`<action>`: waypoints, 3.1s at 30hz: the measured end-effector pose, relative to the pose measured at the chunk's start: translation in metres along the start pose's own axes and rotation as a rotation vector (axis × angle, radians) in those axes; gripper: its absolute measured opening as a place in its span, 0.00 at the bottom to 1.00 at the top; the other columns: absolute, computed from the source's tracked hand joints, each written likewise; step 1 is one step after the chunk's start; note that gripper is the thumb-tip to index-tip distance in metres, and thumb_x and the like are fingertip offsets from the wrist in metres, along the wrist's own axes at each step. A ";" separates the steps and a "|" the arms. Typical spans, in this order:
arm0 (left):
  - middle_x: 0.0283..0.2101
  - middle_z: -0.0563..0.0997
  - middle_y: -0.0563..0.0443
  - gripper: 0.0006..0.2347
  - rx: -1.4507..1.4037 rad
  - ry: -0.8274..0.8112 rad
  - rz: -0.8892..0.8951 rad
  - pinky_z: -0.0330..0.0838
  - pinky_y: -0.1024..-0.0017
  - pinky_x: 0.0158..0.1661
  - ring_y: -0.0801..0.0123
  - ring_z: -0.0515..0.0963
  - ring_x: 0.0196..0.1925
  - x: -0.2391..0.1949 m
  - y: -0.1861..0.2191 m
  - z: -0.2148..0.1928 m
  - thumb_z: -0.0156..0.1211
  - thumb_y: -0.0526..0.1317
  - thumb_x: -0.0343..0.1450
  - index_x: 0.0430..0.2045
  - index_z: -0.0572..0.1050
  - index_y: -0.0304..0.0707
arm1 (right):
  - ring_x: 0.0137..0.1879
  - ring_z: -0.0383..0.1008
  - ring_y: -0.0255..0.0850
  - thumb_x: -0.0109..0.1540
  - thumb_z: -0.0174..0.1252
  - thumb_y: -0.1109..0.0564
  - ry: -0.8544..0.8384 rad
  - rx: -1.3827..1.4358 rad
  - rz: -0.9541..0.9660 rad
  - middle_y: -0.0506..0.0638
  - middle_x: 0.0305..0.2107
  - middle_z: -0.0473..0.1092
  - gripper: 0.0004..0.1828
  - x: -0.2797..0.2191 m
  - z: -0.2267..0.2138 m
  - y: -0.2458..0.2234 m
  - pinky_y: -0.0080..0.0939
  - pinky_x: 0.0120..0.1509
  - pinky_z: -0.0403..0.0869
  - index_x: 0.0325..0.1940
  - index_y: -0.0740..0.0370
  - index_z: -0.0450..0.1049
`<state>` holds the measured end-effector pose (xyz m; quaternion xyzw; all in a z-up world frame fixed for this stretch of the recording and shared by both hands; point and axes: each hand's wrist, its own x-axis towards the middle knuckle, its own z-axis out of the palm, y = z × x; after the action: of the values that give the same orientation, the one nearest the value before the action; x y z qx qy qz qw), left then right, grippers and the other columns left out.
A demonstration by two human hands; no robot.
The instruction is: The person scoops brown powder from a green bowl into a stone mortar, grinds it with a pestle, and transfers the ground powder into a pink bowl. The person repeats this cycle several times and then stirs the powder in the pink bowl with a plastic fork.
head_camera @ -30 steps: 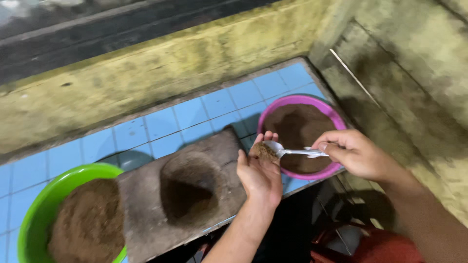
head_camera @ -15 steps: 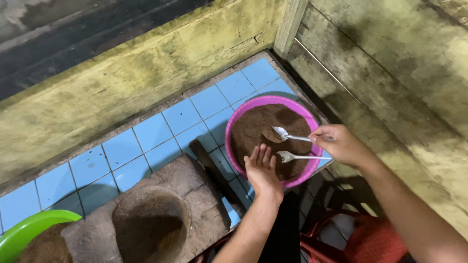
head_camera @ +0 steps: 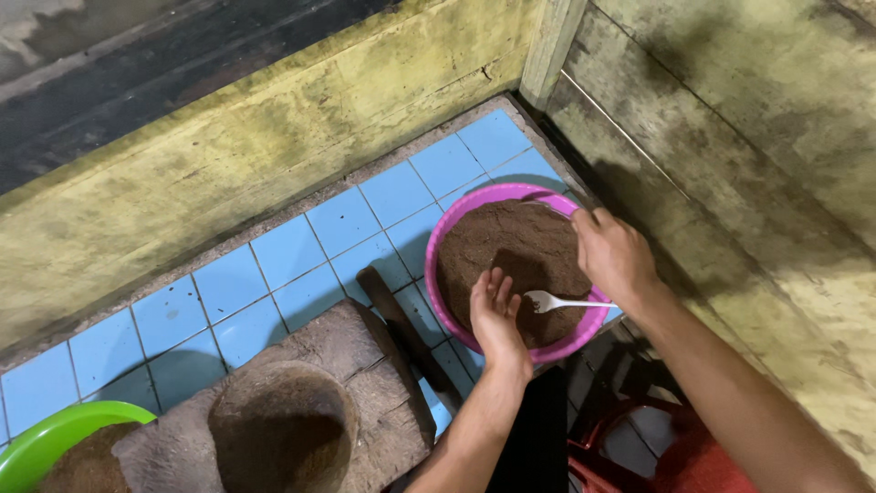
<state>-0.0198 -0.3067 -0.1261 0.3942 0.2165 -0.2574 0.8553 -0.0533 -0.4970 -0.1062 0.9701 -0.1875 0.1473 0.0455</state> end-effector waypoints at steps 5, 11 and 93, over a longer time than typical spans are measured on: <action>0.63 0.76 0.43 0.19 0.005 -0.085 -0.061 0.69 0.61 0.53 0.57 0.77 0.58 -0.030 0.017 0.008 0.46 0.42 0.79 0.65 0.65 0.34 | 0.37 0.79 0.54 0.67 0.56 0.55 -0.019 0.539 0.353 0.59 0.24 0.75 0.08 -0.010 0.007 0.017 0.53 0.42 0.76 0.45 0.58 0.78; 0.60 0.79 0.40 0.15 -0.082 -0.382 -0.009 0.79 0.71 0.45 0.60 0.83 0.49 -0.119 0.112 0.013 0.45 0.37 0.79 0.58 0.71 0.30 | 0.28 0.67 0.37 0.66 0.60 0.60 -0.096 1.041 0.557 0.52 0.26 0.73 0.09 -0.020 -0.084 -0.026 0.38 0.32 0.65 0.48 0.62 0.81; 0.74 0.57 0.33 0.29 1.645 0.195 1.053 0.53 0.42 0.66 0.38 0.55 0.75 -0.156 0.300 -0.264 0.50 0.37 0.64 0.65 0.63 0.39 | 0.37 0.79 0.55 0.58 0.52 0.68 -0.568 -0.123 -0.735 0.56 0.38 0.73 0.25 -0.059 -0.146 -0.323 0.57 0.37 0.79 0.60 0.65 0.63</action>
<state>-0.0014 0.1103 -0.0248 0.9328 -0.1642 0.1200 0.2977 -0.0231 -0.1565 0.0046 0.9696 0.1551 -0.1612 0.0989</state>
